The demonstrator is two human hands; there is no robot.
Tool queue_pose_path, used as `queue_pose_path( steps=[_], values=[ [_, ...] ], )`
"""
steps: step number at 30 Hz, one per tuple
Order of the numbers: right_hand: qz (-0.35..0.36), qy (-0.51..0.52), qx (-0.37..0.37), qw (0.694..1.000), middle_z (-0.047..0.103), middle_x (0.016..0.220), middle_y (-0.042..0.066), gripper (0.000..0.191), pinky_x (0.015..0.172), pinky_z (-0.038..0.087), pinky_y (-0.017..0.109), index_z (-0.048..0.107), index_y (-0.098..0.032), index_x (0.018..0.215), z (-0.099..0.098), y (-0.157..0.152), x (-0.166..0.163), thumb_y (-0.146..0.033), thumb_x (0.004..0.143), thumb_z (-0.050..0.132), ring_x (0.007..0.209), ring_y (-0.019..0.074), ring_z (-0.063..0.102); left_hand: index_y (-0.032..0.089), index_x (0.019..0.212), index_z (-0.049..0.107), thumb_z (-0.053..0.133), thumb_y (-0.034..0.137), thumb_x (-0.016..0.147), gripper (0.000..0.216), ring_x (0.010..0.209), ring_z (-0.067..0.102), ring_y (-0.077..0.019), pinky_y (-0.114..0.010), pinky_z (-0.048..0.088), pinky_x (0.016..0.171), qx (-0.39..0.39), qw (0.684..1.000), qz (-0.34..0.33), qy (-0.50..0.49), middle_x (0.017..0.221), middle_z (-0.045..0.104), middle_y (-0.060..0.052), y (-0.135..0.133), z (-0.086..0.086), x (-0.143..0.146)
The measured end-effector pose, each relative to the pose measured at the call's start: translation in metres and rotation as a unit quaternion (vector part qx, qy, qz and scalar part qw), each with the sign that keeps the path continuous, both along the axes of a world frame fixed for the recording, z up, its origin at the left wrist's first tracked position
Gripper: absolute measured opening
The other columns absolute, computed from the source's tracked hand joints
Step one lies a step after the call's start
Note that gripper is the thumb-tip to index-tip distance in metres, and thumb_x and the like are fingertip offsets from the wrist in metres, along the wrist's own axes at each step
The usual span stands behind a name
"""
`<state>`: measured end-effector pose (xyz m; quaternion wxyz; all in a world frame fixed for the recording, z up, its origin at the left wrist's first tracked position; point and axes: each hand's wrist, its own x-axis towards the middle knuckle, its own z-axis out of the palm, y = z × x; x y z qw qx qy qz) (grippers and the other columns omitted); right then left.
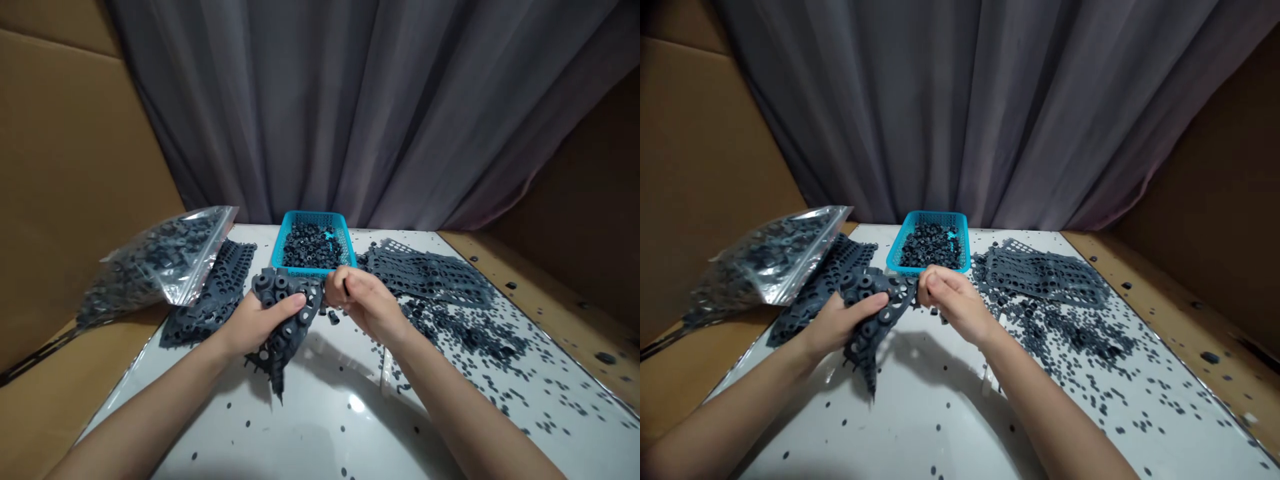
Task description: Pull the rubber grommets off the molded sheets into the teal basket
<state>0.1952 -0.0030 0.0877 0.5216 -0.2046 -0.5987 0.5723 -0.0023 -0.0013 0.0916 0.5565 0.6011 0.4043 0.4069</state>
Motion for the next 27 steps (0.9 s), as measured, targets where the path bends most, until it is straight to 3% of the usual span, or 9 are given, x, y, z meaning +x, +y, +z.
queue_pose_path(
  steps=[3, 5, 9, 14, 18, 22, 25, 27],
  values=[
    [-0.125, -0.165, 0.089, 0.974, 0.038, 0.064, -0.003, 0.035, 0.056, 0.025, 0.027, 0.047, -0.019, 0.069, 0.004, -0.003, 0.007, -0.045, 0.093, 0.045, 0.060, 0.0117, 0.034, 0.018, 0.079, 0.066, 0.063, 0.043, 0.077, 0.026, 0.075, 0.062, -0.0185, -0.030, 0.052, 0.071, 0.055, 0.993, -0.026, 0.097, 0.078, 0.069, -0.003, 0.000, 0.003, 0.003],
    [-0.159, -0.263, 0.143, 0.941, 0.041, 0.065, -0.003, 0.032, 0.057, 0.027, 0.026, 0.045, -0.019, 0.071, 0.007, -0.006, 0.007, -0.042, 0.093, 0.045, 0.061, 0.0115, 0.036, 0.019, 0.093, 0.066, 0.064, 0.040, 0.077, 0.026, 0.087, 0.063, -0.0208, -0.033, 0.050, 0.080, 0.100, 0.983, -0.036, 0.153, 0.091, 0.070, -0.004, -0.002, 0.007, 0.006],
    [-0.136, -0.395, 0.197, 0.887, 0.046, 0.067, -0.002, 0.028, 0.057, 0.029, 0.025, 0.044, -0.019, 0.072, 0.007, -0.009, 0.000, -0.040, 0.089, 0.052, 0.062, 0.0117, 0.041, 0.021, 0.103, 0.064, 0.063, 0.030, 0.078, 0.026, 0.099, 0.060, -0.0215, -0.032, 0.046, 0.090, 0.175, 0.959, -0.074, 0.210, 0.105, 0.068, -0.003, -0.008, 0.012, 0.011],
    [-0.057, -0.428, 0.215, 0.876, 0.045, 0.065, -0.002, 0.029, 0.057, 0.026, 0.026, 0.040, -0.019, 0.068, 0.005, -0.008, -0.001, -0.033, 0.093, 0.045, 0.061, 0.0120, 0.040, 0.021, 0.091, 0.065, 0.065, 0.032, 0.078, 0.018, 0.089, 0.061, -0.0191, -0.028, 0.047, 0.083, 0.177, 0.953, -0.127, 0.208, 0.094, 0.068, 0.000, -0.010, 0.012, 0.009],
    [0.004, -0.328, 0.161, 0.931, 0.034, 0.060, -0.004, 0.035, 0.055, 0.025, 0.026, 0.034, -0.020, 0.063, 0.002, -0.009, -0.004, -0.032, 0.095, 0.040, 0.056, 0.0108, 0.032, 0.018, 0.078, 0.064, 0.058, 0.040, 0.083, 0.024, 0.075, 0.059, -0.0167, -0.026, 0.048, 0.069, 0.085, 0.975, -0.150, 0.137, 0.078, 0.066, -0.001, -0.004, 0.005, 0.006],
    [0.029, -0.090, 0.023, 0.995, 0.028, 0.059, -0.005, 0.035, 0.053, 0.025, 0.026, 0.033, -0.020, 0.061, -0.004, -0.008, -0.012, -0.033, 0.093, 0.043, 0.054, 0.0110, 0.027, 0.016, 0.076, 0.064, 0.068, 0.051, 0.072, 0.036, 0.067, 0.058, -0.0158, -0.026, 0.047, 0.063, -0.026, 0.996, -0.088, -0.018, 0.071, 0.064, -0.002, 0.002, -0.008, 0.004],
    [0.012, 0.078, -0.031, 0.996, 0.021, 0.056, -0.006, 0.036, 0.052, 0.026, 0.027, 0.028, -0.022, 0.061, -0.006, -0.003, -0.008, -0.035, 0.092, 0.038, 0.049, 0.0108, 0.021, 0.015, 0.069, 0.061, 0.071, 0.056, 0.066, 0.043, 0.058, 0.054, -0.0133, -0.025, 0.045, 0.056, -0.082, 0.991, -0.030, -0.097, 0.063, 0.060, 0.000, 0.007, -0.014, 0.004],
    [-0.027, 0.068, -0.016, 0.997, 0.024, 0.058, -0.006, 0.035, 0.054, 0.027, 0.028, 0.031, -0.022, 0.062, -0.007, 0.005, 0.001, -0.039, 0.091, 0.040, 0.051, 0.0111, 0.023, 0.015, 0.068, 0.060, 0.071, 0.051, 0.069, 0.037, 0.061, 0.054, -0.0126, -0.024, 0.045, 0.059, -0.084, 0.991, -0.017, -0.101, 0.063, 0.060, 0.000, 0.010, -0.015, 0.004]
  ],
)
